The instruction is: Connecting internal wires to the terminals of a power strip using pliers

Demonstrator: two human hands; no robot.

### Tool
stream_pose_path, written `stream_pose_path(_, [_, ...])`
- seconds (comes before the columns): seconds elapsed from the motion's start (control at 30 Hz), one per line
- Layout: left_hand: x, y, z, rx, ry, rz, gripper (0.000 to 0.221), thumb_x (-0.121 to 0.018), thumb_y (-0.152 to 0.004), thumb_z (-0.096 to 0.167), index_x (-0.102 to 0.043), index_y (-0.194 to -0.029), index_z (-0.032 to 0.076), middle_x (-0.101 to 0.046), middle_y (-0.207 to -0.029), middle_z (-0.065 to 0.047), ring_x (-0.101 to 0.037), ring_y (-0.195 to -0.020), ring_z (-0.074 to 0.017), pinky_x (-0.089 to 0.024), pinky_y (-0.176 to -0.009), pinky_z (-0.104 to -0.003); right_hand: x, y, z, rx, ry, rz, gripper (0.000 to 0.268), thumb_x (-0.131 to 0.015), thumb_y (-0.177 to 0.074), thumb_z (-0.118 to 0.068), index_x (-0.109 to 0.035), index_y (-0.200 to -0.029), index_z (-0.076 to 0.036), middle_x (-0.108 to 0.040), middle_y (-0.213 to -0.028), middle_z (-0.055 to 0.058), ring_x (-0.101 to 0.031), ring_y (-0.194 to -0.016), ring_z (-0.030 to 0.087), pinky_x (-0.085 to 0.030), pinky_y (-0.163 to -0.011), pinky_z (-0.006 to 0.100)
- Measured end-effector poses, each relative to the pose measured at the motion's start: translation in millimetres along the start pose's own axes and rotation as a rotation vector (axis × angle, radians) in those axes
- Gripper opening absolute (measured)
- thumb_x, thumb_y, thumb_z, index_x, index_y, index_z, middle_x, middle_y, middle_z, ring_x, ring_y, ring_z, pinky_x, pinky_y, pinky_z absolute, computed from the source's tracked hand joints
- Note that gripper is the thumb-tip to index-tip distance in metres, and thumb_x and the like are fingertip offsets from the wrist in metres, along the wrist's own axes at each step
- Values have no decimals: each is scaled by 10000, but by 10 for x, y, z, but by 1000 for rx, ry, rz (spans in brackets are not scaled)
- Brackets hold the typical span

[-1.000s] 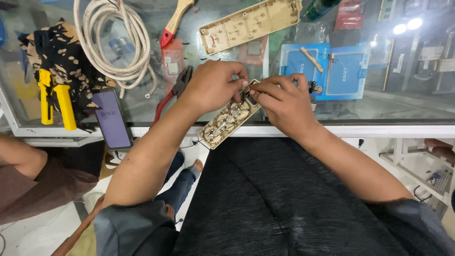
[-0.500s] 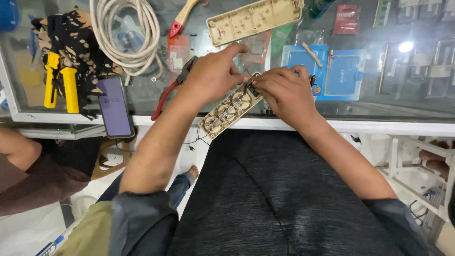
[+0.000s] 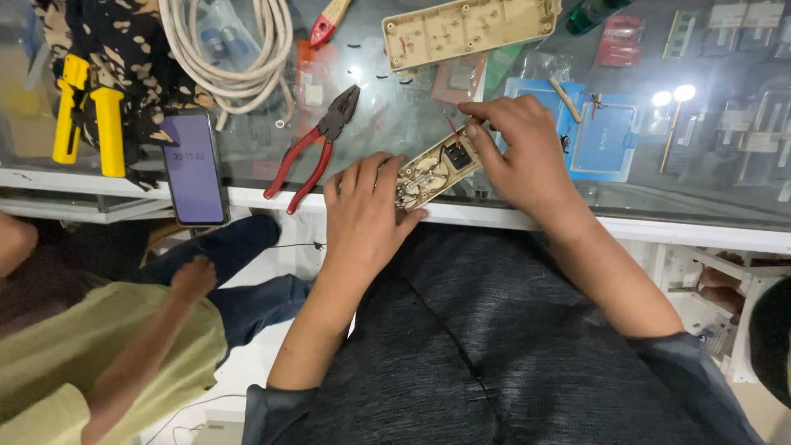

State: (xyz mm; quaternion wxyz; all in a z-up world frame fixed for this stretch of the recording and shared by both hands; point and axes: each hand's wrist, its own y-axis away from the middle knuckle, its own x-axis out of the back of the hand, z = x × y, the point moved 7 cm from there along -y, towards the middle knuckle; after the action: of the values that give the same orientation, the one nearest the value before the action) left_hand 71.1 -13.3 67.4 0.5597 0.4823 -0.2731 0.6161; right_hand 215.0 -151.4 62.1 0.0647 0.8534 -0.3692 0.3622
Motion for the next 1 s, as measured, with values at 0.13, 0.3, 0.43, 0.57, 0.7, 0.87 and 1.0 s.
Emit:
stream_pose_path(0.13, [-60,47,-75,-52,-2,34,713,-866,-810,302,-563,-1416,79,-563,-1331,-144,-524,-1257,-368,-341,-1060,-588,-30,-179,-75,-9,-155,-128,172,-679,-1040,-63,-760,-1191,-79,-688,-999,104,-596,-939,334,-444,-879,467])
stream_pose_path(0.3, [-68,37,-106,-112,7,46,687,-831,-846,278,-552,-1453,120,-579,-1290,-114,-555,-1206,-328,-393,-948,-487,-59,-250,-80,-86,-293,-356,124,-671,-1005,-66,-744,-1097,-107,-717,-983,88,-616,-962,309,-394,-916,456])
stream_pose_path(0.43, [-58,29,-111,-127,6,45,696,-836,-837,279,-557,-1456,128,-585,-1282,-115,-560,-1192,-326,-400,-928,-476,-1,-296,-212,-47,-238,-402,122,-680,-992,-66,-750,-1090,-89,-720,-996,93,-607,-963,315,-357,-891,451])
stream_pose_path(0.57, [-75,27,-124,-142,-22,68,693,-836,-837,296,-558,-1451,136,-587,-1269,-114,-561,-1183,-322,-407,-917,-467,-110,-294,-7,-191,-241,-411,71,-688,-988,-85,-746,-1029,-90,-680,-828,78,-579,-800,254,-396,-765,401])
stream_pose_path(0.7, [-101,33,-167,-141,15,89,699,-846,-820,305,-565,-1437,136,-584,-1269,-103,-553,-1185,-315,-419,-919,-471,-88,-196,167,-361,-279,-300,82,-756,-932,-70,-758,-1004,-31,-629,-717,60,-585,-681,195,-432,-619,331])
stream_pose_path(0.87, [-184,45,-231,-146,81,132,680,-830,-840,307,-569,-1439,117,-583,-1264,-111,-549,-1183,-315,-430,-918,-470,-86,88,386,-457,-253,-184,96,-796,-944,-137,-763,-1034,-135,-576,-750,22,-541,-716,159,-433,-645,301])
stream_pose_path(1.0, [-205,51,-265,-179,120,183,701,-833,-813,288,-580,-1444,114,-597,-1261,-107,-557,-1171,-315,-451,-922,-474,-46,220,215,-112,-226,-37,70,-809,-969,-40,-761,-989,-87,-709,-899,50,-620,-881,254,-464,-829,365])
